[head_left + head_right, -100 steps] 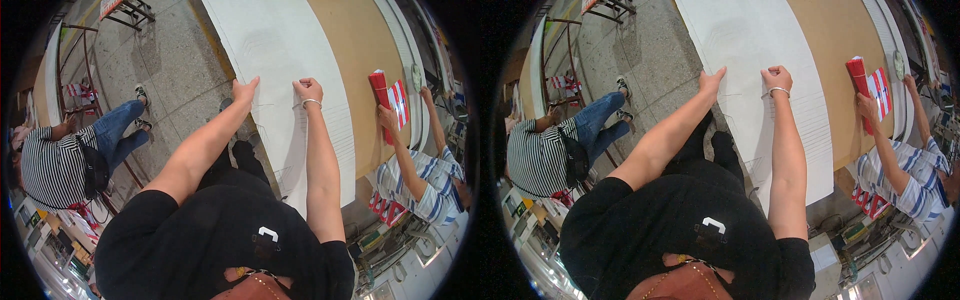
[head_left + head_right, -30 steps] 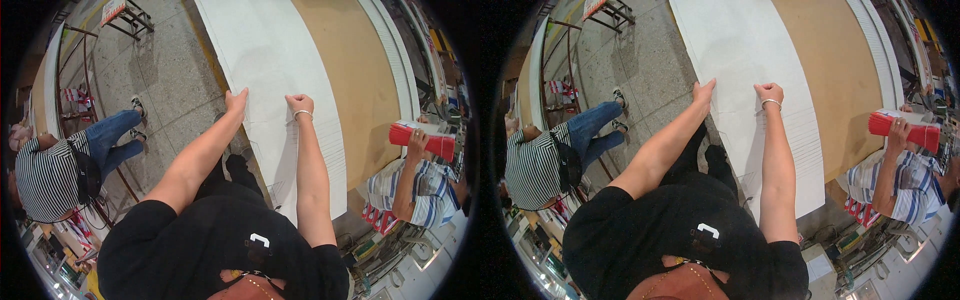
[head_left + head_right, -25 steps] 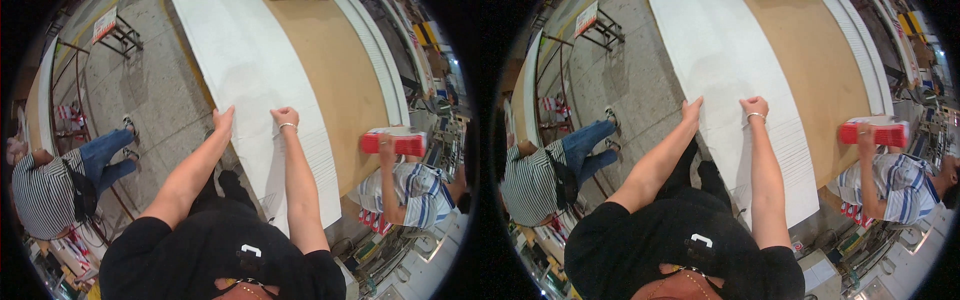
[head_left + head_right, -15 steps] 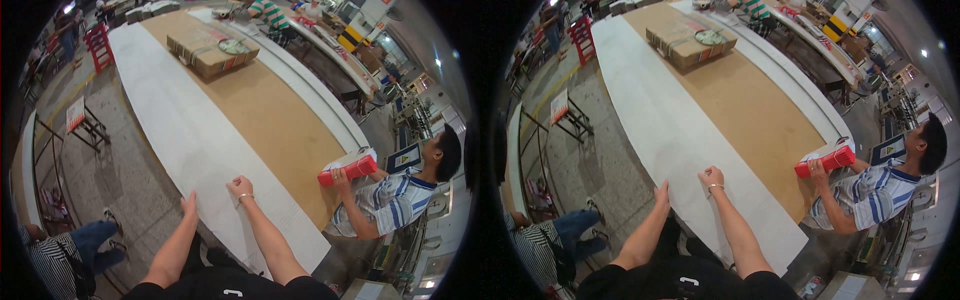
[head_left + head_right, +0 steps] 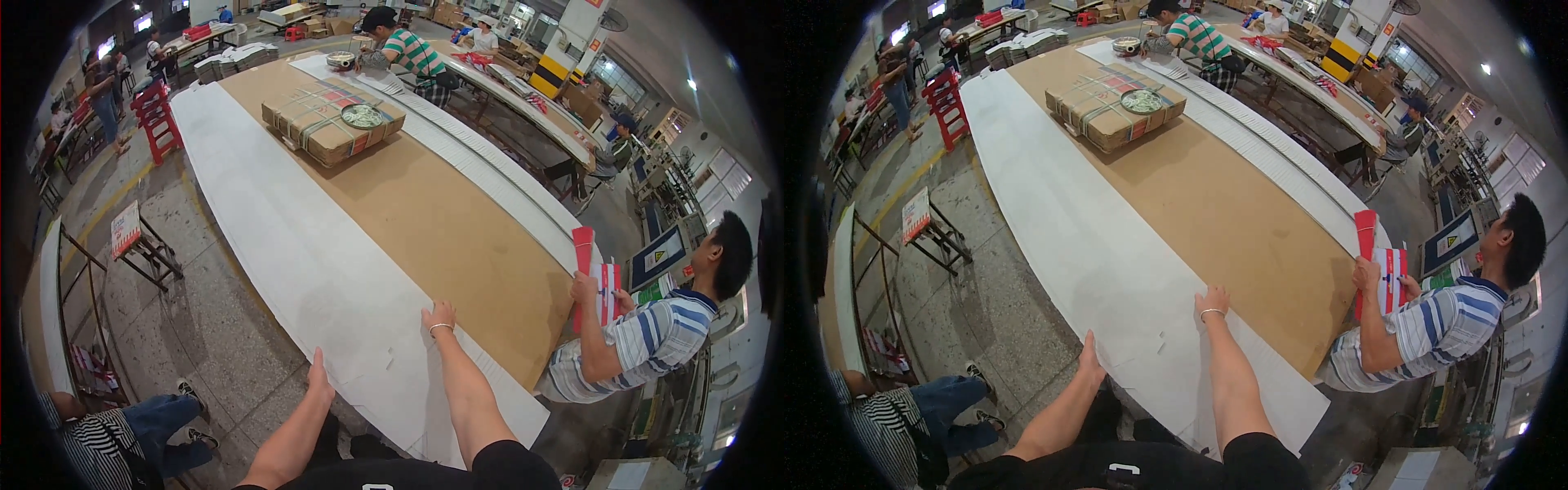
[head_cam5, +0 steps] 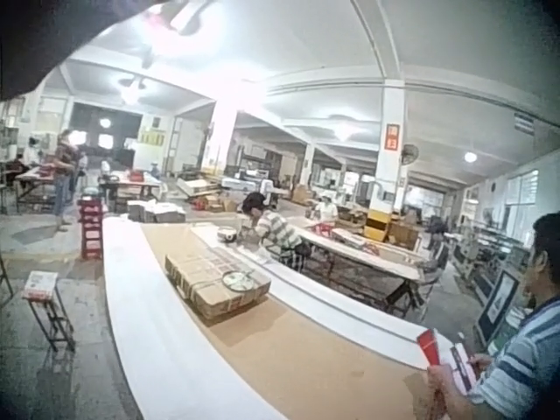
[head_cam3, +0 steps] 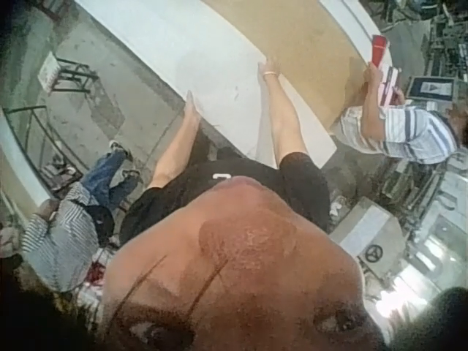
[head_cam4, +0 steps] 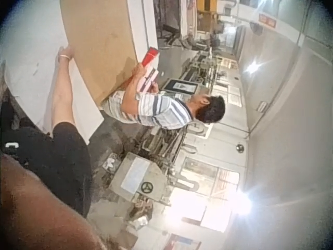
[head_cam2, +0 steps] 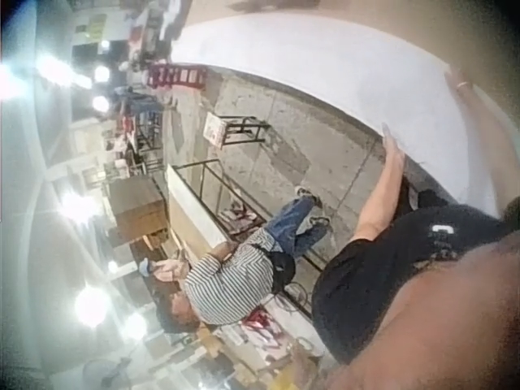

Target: Organizing and counting stacks of white paper on a large industrial table.

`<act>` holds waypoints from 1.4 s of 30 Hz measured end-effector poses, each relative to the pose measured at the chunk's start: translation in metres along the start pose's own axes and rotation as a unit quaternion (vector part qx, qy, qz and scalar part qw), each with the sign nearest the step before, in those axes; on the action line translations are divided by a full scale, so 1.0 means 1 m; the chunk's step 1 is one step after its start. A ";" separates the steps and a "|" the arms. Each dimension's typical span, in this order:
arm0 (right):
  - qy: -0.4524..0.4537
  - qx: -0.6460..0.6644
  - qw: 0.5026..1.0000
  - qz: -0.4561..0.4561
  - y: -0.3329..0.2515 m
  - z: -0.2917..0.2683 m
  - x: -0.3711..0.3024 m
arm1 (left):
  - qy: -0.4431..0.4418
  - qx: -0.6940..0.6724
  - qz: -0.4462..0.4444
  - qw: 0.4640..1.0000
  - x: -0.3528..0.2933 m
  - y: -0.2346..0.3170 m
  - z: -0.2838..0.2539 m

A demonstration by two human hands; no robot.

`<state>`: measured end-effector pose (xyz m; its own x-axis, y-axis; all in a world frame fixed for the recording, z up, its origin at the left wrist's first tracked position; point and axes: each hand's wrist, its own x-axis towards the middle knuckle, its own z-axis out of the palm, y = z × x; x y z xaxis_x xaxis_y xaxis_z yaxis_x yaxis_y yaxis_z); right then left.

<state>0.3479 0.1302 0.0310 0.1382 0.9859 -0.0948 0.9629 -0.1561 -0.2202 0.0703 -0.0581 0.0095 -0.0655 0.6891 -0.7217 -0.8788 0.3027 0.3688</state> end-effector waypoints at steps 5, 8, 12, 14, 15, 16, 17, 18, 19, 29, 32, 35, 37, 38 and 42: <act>-0.079 -0.007 0.996 0.027 0.001 -0.014 0.008 | -0.078 -0.012 0.005 0.997 -0.005 0.001 -0.003; -0.050 0.017 0.998 0.044 -0.007 -0.012 0.013 | -0.033 0.034 0.048 0.998 0.003 0.010 -0.002; -0.075 -0.016 0.997 0.003 -0.014 -0.004 0.018 | -0.043 0.073 0.128 0.988 0.014 0.029 0.007; -0.047 -0.022 0.999 -0.007 -0.013 0.000 0.017 | -0.014 0.080 0.114 0.990 0.016 0.034 0.013; -0.061 -0.008 0.998 -0.013 -0.012 0.002 0.017 | -0.001 0.082 0.103 0.991 0.017 0.034 0.014; -0.044 -0.006 0.999 -0.015 -0.011 0.005 0.017 | 0.004 0.080 0.103 0.991 0.019 0.034 0.015; -0.027 -0.015 0.999 -0.009 -0.010 0.007 0.017 | 0.002 0.074 0.097 0.993 0.020 0.034 0.014; -0.028 -0.006 0.999 -0.020 -0.010 0.010 0.019 | -0.001 0.059 0.089 0.994 0.021 0.033 0.012; -0.022 -0.010 0.999 -0.030 -0.008 0.012 0.020 | 0.000 0.061 0.094 0.994 0.022 0.033 0.009; 0.053 0.008 0.994 0.097 0.133 -0.014 -0.065 | 0.027 0.043 -0.072 0.996 -0.067 -0.052 -0.003; 0.107 -0.026 0.992 0.058 0.180 -0.020 -0.101 | -0.066 0.034 -0.082 0.994 -0.088 -0.087 -0.001; 0.080 0.012 0.997 0.003 0.200 -0.016 -0.105 | -0.069 0.017 -0.074 0.995 -0.080 -0.099 0.002; 0.120 0.003 0.993 -0.020 0.203 -0.010 -0.105 | -0.075 0.036 -0.083 0.993 -0.076 -0.100 0.004; 0.122 -0.002 0.992 -0.020 0.205 -0.009 -0.104 | -0.054 0.042 -0.100 0.993 -0.075 -0.098 0.006; 0.110 0.041 0.993 0.009 0.227 -0.020 -0.112 | -0.106 0.068 -0.095 0.987 -0.093 -0.102 0.016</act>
<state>0.5561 -0.0141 0.0114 0.2115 0.9708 0.1135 0.9387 -0.1695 -0.3001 0.1736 -0.1424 0.0482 0.2073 0.7302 -0.6510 -0.7937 0.5145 0.3244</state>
